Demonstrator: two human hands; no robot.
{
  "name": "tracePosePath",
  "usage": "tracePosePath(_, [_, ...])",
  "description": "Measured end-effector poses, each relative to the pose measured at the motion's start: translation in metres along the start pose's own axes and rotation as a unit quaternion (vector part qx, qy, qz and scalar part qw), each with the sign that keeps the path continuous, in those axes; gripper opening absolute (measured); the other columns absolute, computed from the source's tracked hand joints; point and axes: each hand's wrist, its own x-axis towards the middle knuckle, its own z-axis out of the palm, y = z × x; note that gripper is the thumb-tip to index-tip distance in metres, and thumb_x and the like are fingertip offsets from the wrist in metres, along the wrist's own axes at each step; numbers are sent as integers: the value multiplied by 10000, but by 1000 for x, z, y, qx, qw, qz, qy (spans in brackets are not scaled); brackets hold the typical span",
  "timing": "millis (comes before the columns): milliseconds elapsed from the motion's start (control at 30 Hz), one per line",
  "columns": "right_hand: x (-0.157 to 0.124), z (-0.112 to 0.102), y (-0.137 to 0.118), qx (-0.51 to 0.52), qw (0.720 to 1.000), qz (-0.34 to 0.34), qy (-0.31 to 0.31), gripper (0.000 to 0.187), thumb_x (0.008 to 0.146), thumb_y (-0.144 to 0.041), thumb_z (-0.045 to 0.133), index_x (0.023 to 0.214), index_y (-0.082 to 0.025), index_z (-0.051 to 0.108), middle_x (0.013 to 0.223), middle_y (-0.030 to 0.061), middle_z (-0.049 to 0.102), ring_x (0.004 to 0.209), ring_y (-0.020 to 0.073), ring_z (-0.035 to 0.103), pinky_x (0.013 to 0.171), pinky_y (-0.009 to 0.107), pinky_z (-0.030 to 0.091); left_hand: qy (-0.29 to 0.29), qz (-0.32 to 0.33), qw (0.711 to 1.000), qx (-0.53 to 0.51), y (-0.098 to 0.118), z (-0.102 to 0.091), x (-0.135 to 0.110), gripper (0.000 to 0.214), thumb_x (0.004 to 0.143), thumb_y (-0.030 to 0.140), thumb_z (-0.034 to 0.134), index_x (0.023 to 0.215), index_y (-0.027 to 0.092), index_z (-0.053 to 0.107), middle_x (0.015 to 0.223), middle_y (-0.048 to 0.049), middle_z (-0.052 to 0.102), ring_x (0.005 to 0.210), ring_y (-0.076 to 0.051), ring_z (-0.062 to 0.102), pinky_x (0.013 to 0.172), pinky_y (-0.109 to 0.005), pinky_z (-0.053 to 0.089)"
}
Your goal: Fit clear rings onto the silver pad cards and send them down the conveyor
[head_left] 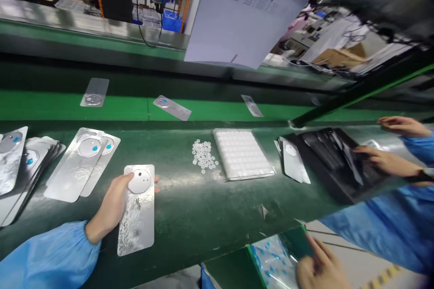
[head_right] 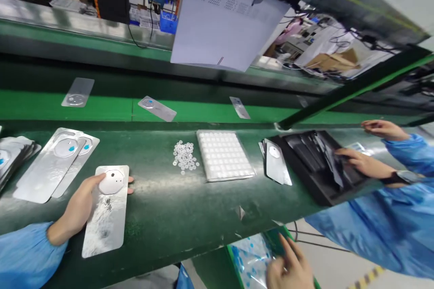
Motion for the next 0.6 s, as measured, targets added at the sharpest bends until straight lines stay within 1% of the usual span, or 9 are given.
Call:
tracePosePath(33, [-1, 10, -31, 30, 998, -46, 19, 347, 914, -337, 520, 1117, -176, 751, 1126, 187, 706, 901, 352, 702, 706, 481, 564, -3, 3, 1000, 3, 0, 0, 0, 437, 815, 480, 670, 992, 107, 810, 1064, -152, 795, 961, -395, 743, 790, -408, 596])
tracePosePath(67, [0, 22, -66, 96, 989, -109, 6, 303, 948, -314, 545, 1132, -178, 744, 1092, 162, 719, 924, 319, 707, 773, 451, 570, -4, 6, 1000, 5, 1, 0, -1, 428, 822, 472, 664, 1002, 111, 809, 1071, -145, 795, 972, -397, 739, 800, -412, 595])
tracePosePath(133, [7, 47, -132, 198, 954, -217, -57, 245, 997, -274, 562, 1150, -198, 737, 1049, 115, 725, 916, 254, 709, 823, 385, 573, -4, 11, 1000, 6, 2, 0, -2, 411, 838, 455, 655, 1021, 118, 803, 1096, -134, 792, 975, -397, 739, 796, -411, 595])
tracePosePath(200, [16, 68, -179, 225, 929, -274, -108, 270, 1037, -258, 523, 1202, -181, 723, 1063, 114, 711, 909, 228, 703, 822, 357, 576, -1, 13, 1000, 3, 2, -2, -2, 412, 859, 460, 639, 1030, 120, 794, 1117, -135, 787, 973, -395, 742, 775, -405, 597])
tracePosePath(233, [19, 75, -192, 221, 923, -290, -122, 287, 1051, -258, 503, 1216, -169, 720, 1063, 119, 702, 886, 222, 698, 807, 353, 578, -1, 12, 1000, 0, 2, -3, -2, 420, 869, 473, 630, 1028, 119, 792, 1118, -141, 786, 968, -391, 745, 767, -402, 598])
tracePosePath(300, [19, 82, -200, 211, 916, -313, -135, 307, 1064, -268, 484, 1220, -157, 724, 1034, 121, 689, 836, 216, 686, 776, 353, 582, -4, 10, 1000, -11, 0, -5, -1, 434, 876, 496, 623, 1020, 122, 789, 1128, -153, 781, 963, -382, 749, 755, -394, 598])
tracePosePath(367, [9, 79, -189, 220, 902, -339, -154, 297, 1064, -264, 492, 1221, -183, 731, 1016, 112, 688, 852, 218, 686, 777, 351, 587, -5, 7, 999, -32, -3, -6, 0, 441, 864, 505, 637, 1011, 118, 789, 1128, -165, 779, 940, -367, 756, 728, -379, 597])
tracePosePath(500, [-22, 54, -154, 224, 862, -411, -193, 289, 1038, -264, 553, 1284, -257, 703, 1154, 103, 725, 1033, 267, 696, 852, 394, 585, -10, -5, 998, -64, -8, -5, 2, 471, 832, 516, 668, 1019, 100, 781, 1077, -179, 787, 870, -342, 766, 624, -329, 568])
tracePosePath(600, [-41, 39, -141, 201, 827, -479, -213, 341, 1019, -292, 596, 1352, -281, 669, 1194, 83, 753, 1052, 286, 718, 834, 398, 580, -5, 11, 998, -57, -9, -4, 2, 490, 830, 514, 665, 1017, 76, 780, 1061, -192, 787, 867, -344, 766, 617, -319, 556])
